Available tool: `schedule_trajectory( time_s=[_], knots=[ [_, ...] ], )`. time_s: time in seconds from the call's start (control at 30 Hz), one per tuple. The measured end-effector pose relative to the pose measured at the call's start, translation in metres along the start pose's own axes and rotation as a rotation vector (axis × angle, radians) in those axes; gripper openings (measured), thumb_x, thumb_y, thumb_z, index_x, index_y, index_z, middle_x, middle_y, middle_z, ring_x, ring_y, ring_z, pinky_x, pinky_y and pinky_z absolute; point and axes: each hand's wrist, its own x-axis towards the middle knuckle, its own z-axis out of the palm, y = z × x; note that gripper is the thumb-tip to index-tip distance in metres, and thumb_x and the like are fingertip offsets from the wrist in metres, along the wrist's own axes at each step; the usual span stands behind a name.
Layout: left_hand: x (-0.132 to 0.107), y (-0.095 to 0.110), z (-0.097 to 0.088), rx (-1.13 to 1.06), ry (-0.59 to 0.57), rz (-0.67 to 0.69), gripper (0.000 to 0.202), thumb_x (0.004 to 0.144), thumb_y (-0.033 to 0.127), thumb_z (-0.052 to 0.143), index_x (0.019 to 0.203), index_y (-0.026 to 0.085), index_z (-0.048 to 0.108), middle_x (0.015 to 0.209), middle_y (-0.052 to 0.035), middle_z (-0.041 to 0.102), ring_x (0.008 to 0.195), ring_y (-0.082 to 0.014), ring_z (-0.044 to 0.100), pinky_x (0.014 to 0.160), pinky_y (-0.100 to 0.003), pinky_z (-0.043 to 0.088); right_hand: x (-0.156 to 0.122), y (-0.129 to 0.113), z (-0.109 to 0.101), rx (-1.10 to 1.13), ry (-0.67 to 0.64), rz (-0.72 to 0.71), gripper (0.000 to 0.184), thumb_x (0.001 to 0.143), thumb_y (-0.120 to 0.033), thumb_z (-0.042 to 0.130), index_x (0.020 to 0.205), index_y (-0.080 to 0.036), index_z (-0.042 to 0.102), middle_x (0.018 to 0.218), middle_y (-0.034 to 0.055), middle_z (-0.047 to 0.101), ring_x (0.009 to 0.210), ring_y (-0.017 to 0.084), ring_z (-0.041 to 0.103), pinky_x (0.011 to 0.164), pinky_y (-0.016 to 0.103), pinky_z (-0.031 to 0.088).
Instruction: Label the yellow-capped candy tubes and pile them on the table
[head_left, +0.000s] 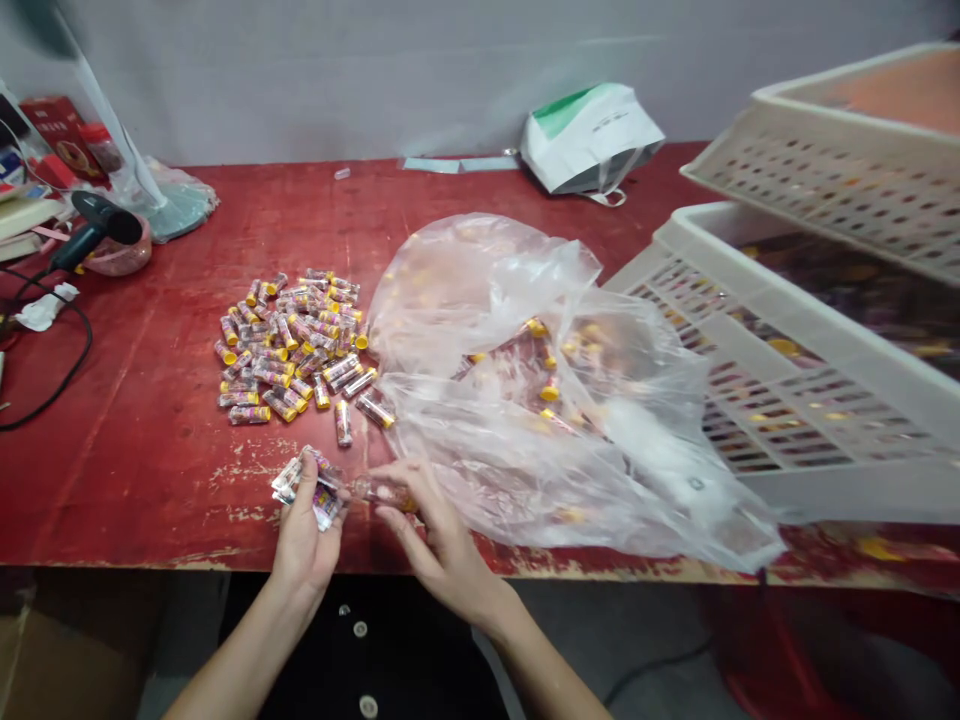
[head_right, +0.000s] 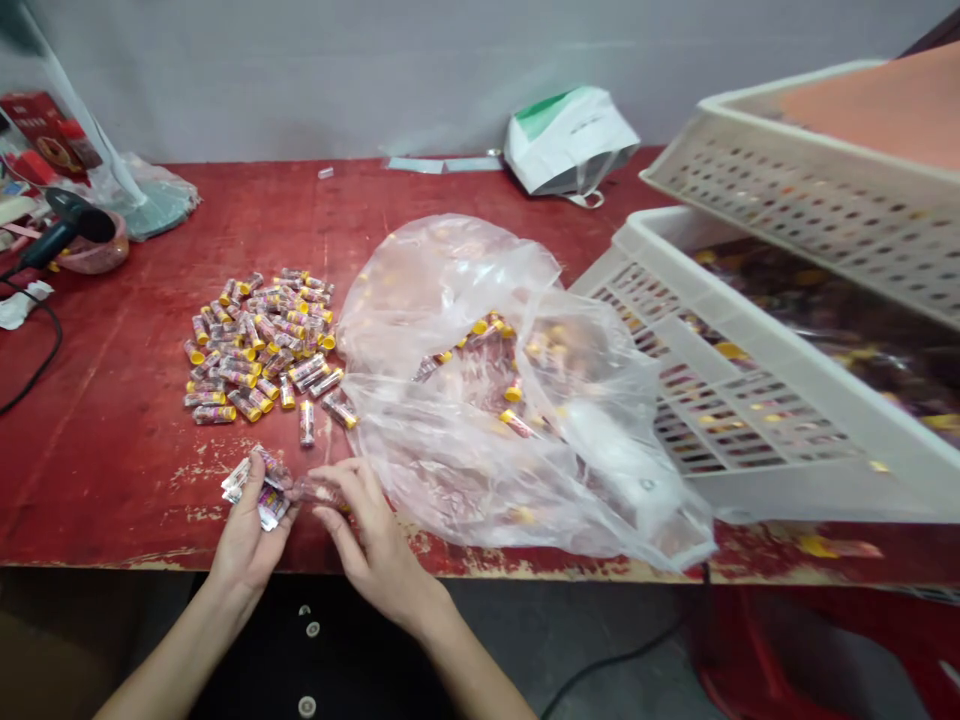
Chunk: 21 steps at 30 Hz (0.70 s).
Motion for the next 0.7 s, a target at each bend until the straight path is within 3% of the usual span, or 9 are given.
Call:
schedule_trajectory(
  time_s=[0.07,0.27,0.37,0.5,0.7],
  knots=[
    [-0.001,-0.002,-0.001,0.023,0.001,-0.009,0.021,0.073,0.027,0.079,0.076,0.015,0.063,0.067,0.0013,0.065,0.056,-0.0093,0.058,0.053,-0.022,0.049,-0.004,0.002,0.001,-0.120,-0.013,-0.107,0.032,0.095,-0.015,0.049,0.125,-0.023,0.054,0.110,0.0094,0.053,0.105,0.021,0.057,0.093,0.035,0.051],
    [-0.007,-0.011,-0.007,0.128,-0.073,0.006,0.028,0.066,0.026,0.084,0.081,0.013,0.064,0.077,-0.0023,0.069,0.065,-0.0123,0.063,0.057,-0.023,0.052,-0.010,0.014,0.009,-0.356,0.144,-0.272,0.048,0.091,-0.007,0.057,0.135,-0.025,0.051,0.108,0.0098,0.058,0.100,0.020,0.062,0.084,0.031,0.055],
    [-0.011,-0.010,-0.008,0.182,-0.168,0.067,0.034,0.061,0.026,0.087,0.085,0.015,0.065,0.080,-0.0020,0.069,0.069,-0.0129,0.065,0.061,-0.023,0.053,-0.013,0.007,0.003,-0.263,0.138,-0.237,0.048,0.092,-0.007,0.054,0.136,-0.026,0.052,0.114,0.0103,0.059,0.107,0.020,0.061,0.091,0.032,0.054],
    [-0.013,-0.007,-0.008,0.241,-0.207,0.113,0.040,0.056,0.026,0.090,0.087,0.016,0.066,0.085,-0.0024,0.071,0.073,-0.0132,0.066,0.062,-0.022,0.052,-0.015,-0.001,-0.003,-0.070,-0.079,-0.149,0.054,0.095,-0.007,0.044,0.146,-0.024,0.042,0.137,0.0123,0.053,0.130,0.021,0.051,0.107,0.037,0.046],
    [-0.014,-0.011,-0.010,0.314,-0.281,0.119,0.043,0.055,0.032,0.090,0.088,0.014,0.068,0.083,-0.0035,0.070,0.073,-0.0131,0.064,0.057,-0.020,0.049,-0.009,0.012,0.008,0.075,0.049,-0.175,0.051,0.091,-0.011,0.059,0.138,-0.030,0.054,0.134,0.0087,0.059,0.122,0.022,0.059,0.101,0.035,0.052]
  ],
)
